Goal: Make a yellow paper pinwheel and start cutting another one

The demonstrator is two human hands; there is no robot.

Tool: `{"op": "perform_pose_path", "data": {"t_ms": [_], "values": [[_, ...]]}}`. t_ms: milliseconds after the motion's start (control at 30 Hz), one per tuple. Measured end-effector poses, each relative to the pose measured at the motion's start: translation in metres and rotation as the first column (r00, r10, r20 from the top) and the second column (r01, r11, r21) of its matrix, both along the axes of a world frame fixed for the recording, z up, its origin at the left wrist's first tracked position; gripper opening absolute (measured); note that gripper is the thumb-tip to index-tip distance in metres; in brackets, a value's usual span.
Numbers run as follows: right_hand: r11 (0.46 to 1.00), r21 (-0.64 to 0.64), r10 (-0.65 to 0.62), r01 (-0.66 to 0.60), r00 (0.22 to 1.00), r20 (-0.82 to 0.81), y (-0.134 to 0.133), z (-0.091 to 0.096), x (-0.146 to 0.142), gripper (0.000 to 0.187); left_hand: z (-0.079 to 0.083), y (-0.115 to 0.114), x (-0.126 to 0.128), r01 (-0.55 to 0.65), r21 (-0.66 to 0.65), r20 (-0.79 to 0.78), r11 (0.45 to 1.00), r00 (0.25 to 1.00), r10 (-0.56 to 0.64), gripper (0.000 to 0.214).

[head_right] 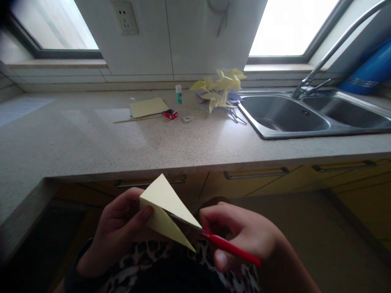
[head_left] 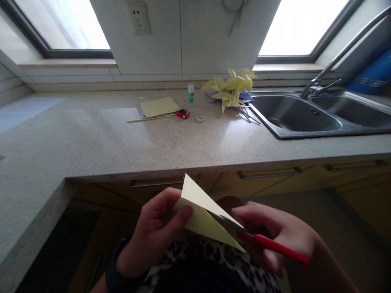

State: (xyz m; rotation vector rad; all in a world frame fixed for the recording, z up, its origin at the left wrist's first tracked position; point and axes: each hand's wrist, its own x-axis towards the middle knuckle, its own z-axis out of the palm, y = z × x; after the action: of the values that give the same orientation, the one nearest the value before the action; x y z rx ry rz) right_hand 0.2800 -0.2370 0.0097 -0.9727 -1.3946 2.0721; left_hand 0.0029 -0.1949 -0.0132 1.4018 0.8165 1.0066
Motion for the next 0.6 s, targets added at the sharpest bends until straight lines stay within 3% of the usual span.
{"op": "perform_pose_path", "data": {"t_ms": [233, 600], "values": [[0.997, 0.008, 0.076, -0.076, 0.993, -0.087, 0.007, -0.0028, -0.0048, 0.051, 0.0002, -0.0009, -0.0009, -0.004, 0.077, -0.073, 0.997, 0.997, 0.009, 0.013], [0.996, 0.052, 0.071, -0.073, 0.996, 0.051, 0.0034, -0.001, 0.0043, 0.056, 0.0032, -0.0011, -0.0037, 0.027, 0.135, -0.096, 0.99, 0.995, -0.014, 0.016]]}}
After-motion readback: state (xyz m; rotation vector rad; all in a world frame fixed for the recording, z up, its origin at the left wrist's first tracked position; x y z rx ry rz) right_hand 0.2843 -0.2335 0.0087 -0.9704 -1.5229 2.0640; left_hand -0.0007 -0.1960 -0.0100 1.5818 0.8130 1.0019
